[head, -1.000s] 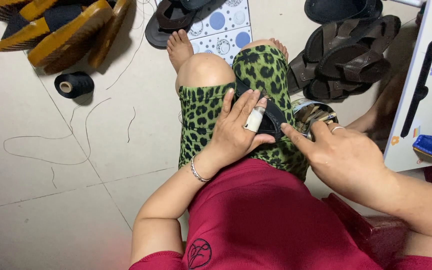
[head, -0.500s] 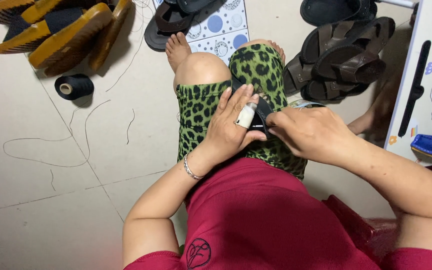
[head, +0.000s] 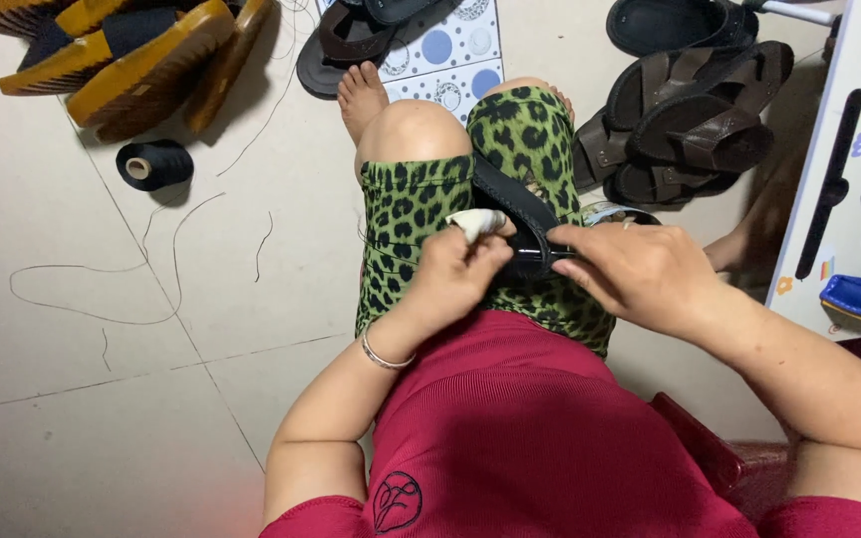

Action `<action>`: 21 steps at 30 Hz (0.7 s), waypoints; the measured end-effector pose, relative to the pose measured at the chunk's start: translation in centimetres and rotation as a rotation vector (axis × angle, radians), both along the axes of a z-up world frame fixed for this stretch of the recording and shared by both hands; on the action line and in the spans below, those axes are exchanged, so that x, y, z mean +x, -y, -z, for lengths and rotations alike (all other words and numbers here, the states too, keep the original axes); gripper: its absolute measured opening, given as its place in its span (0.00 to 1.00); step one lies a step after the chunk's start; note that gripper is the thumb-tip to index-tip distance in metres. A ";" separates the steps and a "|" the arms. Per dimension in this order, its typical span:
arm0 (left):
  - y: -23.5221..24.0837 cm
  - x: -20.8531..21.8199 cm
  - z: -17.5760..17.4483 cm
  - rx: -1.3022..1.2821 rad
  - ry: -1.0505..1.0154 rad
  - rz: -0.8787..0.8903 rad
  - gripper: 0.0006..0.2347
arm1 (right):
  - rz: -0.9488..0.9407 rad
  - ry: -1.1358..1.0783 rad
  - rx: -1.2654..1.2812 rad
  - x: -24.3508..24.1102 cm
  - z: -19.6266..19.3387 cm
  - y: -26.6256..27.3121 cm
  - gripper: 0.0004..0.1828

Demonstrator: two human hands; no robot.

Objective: The person sews a black shoe using a needle and thread while seated. They repeatedly push the needle through the shoe's sole and pull the thread to stitch it.

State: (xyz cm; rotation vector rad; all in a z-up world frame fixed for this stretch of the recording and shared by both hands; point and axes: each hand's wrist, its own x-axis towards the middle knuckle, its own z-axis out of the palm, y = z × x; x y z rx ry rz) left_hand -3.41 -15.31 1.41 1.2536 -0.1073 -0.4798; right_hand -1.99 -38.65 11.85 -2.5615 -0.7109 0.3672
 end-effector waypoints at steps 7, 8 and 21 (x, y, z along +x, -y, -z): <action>0.4 0.5 -2.0 0.275 0.146 0.096 0.14 | 0.018 -0.056 -0.280 -0.4 -7.5 3.4 0.15; 0.1 0.7 -1.6 0.309 0.158 0.068 0.14 | 0.055 -0.139 -0.371 -0.3 -9.0 4.3 0.17; -1.6 0.6 -5.1 0.195 -0.020 -0.045 0.09 | 0.127 -0.751 0.764 -1.4 -0.4 1.6 0.17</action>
